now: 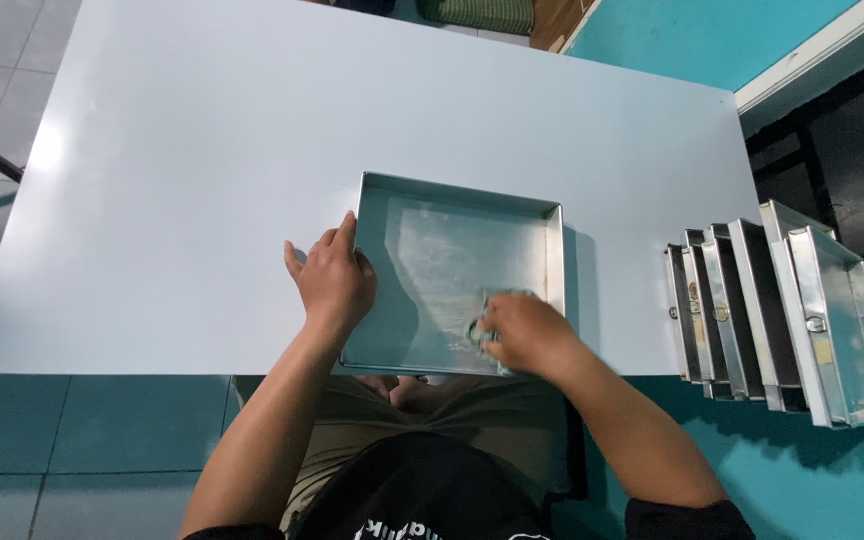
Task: The person wipes the interior surface of a rectangular metal tray using a cloth. The tray is placed on a white table, and the person uses their right hand to rub the bottom and sides while holding the tray steady with their left hand.
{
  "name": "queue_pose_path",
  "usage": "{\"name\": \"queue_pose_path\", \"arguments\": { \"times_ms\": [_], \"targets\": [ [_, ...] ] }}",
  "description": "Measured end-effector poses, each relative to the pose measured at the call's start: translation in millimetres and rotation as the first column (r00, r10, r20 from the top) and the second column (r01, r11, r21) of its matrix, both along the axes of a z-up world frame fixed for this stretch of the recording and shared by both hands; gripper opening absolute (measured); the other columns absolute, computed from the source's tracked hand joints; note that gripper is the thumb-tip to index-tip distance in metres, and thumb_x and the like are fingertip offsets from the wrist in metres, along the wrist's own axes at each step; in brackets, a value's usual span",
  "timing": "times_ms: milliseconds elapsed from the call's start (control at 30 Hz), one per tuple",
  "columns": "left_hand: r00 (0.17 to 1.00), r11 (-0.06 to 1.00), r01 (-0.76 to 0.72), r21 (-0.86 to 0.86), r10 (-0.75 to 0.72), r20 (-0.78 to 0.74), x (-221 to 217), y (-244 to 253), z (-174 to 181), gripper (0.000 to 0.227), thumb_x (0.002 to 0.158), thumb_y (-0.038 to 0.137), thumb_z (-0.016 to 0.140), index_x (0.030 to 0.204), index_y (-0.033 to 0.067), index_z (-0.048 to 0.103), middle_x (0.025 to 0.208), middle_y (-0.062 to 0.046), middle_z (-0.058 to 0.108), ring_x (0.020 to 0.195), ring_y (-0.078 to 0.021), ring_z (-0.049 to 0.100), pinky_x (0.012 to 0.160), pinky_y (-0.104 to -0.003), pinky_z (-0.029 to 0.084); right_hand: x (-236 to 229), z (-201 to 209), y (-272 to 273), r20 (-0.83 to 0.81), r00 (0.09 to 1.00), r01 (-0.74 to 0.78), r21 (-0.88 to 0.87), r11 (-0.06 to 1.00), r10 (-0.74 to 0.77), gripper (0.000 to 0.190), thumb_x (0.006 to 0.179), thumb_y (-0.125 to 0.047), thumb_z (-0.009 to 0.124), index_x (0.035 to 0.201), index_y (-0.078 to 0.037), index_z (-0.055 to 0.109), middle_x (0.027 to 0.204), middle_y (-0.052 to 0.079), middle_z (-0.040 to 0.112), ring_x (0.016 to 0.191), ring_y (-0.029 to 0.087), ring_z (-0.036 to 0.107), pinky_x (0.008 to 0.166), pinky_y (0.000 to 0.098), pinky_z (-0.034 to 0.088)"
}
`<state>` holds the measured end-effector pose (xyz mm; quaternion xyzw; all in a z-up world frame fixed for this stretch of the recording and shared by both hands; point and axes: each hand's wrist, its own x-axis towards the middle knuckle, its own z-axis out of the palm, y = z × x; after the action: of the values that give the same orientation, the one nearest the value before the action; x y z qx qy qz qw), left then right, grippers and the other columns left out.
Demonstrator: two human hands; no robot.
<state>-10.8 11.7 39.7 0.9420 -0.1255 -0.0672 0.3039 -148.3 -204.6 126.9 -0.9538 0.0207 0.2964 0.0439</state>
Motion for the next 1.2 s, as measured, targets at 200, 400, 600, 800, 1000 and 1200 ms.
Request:
{"name": "queue_pose_path", "arguments": {
  "times_ms": [200,400,600,800,1000,1200],
  "targets": [
    [1.000,0.999,0.006,0.054,-0.006,0.006,7.9,-3.4,-17.0,0.054,0.098,0.008,0.054,0.151,0.0183,0.052,0.131,-0.008,0.067,0.123,-0.0265,0.065,0.119,-0.068,0.009,3.3,-17.3,-3.0,0.159,0.986,0.051,-0.065,0.997,-0.040,0.027,0.087,-0.028,0.076,0.104,-0.009,0.078,0.100,0.013,0.073,0.099,0.036,0.073,0.082,0.0498,0.062],
    [1.000,0.997,0.017,0.077,-0.019,0.022,9.2,-3.6,-16.1,0.053,0.099,0.009,0.055,0.151,0.0187,0.052,0.132,-0.007,0.067,0.122,-0.0259,0.065,0.119,-0.065,0.014,71.0,-40.5,-50.5,0.412,0.869,0.336,-0.089,0.938,-0.273,0.027,0.088,-0.026,0.068,0.107,-0.010,0.078,0.103,0.015,0.073,0.102,0.038,0.074,0.084,0.0531,0.060],
    [0.999,0.997,0.015,0.076,-0.018,0.040,6.3,-2.6,-16.6,0.053,0.098,0.008,0.055,0.151,0.0160,0.052,0.131,-0.010,0.067,0.121,-0.0286,0.066,0.119,-0.067,0.012,96.7,-58.2,-65.9,0.439,0.858,0.338,-0.087,0.937,-0.269,0.026,0.086,-0.024,0.067,0.105,-0.013,0.080,0.102,0.011,0.072,0.100,0.034,0.074,0.084,0.0511,0.060],
    [0.998,0.999,-0.005,0.045,0.002,0.059,3.6,-2.6,-15.1,0.053,0.097,0.009,0.056,0.149,0.0159,0.053,0.127,-0.010,0.068,0.118,-0.0303,0.067,0.118,-0.069,0.011,33.4,-4.2,-10.0,0.199,0.968,0.155,-0.005,0.988,-0.151,0.027,0.086,-0.022,0.067,0.106,-0.008,0.078,0.108,0.017,0.074,0.108,0.040,0.071,0.093,0.0543,0.058],
    [1.000,0.999,-0.005,0.047,0.004,0.028,3.6,-2.0,-11.7,0.055,0.095,0.007,0.056,0.149,0.0163,0.053,0.127,-0.009,0.069,0.116,-0.0280,0.068,0.118,-0.068,0.011,-7.2,-22.4,1.5,0.078,0.995,-0.058,-0.021,0.998,0.059,0.025,0.086,-0.025,0.076,0.105,-0.009,0.079,0.101,0.011,0.072,0.100,0.035,0.072,0.086,0.0500,0.060],
    [0.998,0.993,0.031,0.116,-0.037,0.053,9.4,-3.1,-25.5,0.056,0.096,0.010,0.059,0.151,0.0197,0.052,0.128,-0.008,0.068,0.118,-0.0266,0.067,0.117,-0.068,0.013,25.9,-6.3,1.4,0.159,0.980,0.122,-0.032,0.992,-0.116,0.024,0.086,-0.023,0.073,0.106,-0.011,0.079,0.107,0.015,0.073,0.106,0.041,0.072,0.090,0.0574,0.058]
  ]
}}
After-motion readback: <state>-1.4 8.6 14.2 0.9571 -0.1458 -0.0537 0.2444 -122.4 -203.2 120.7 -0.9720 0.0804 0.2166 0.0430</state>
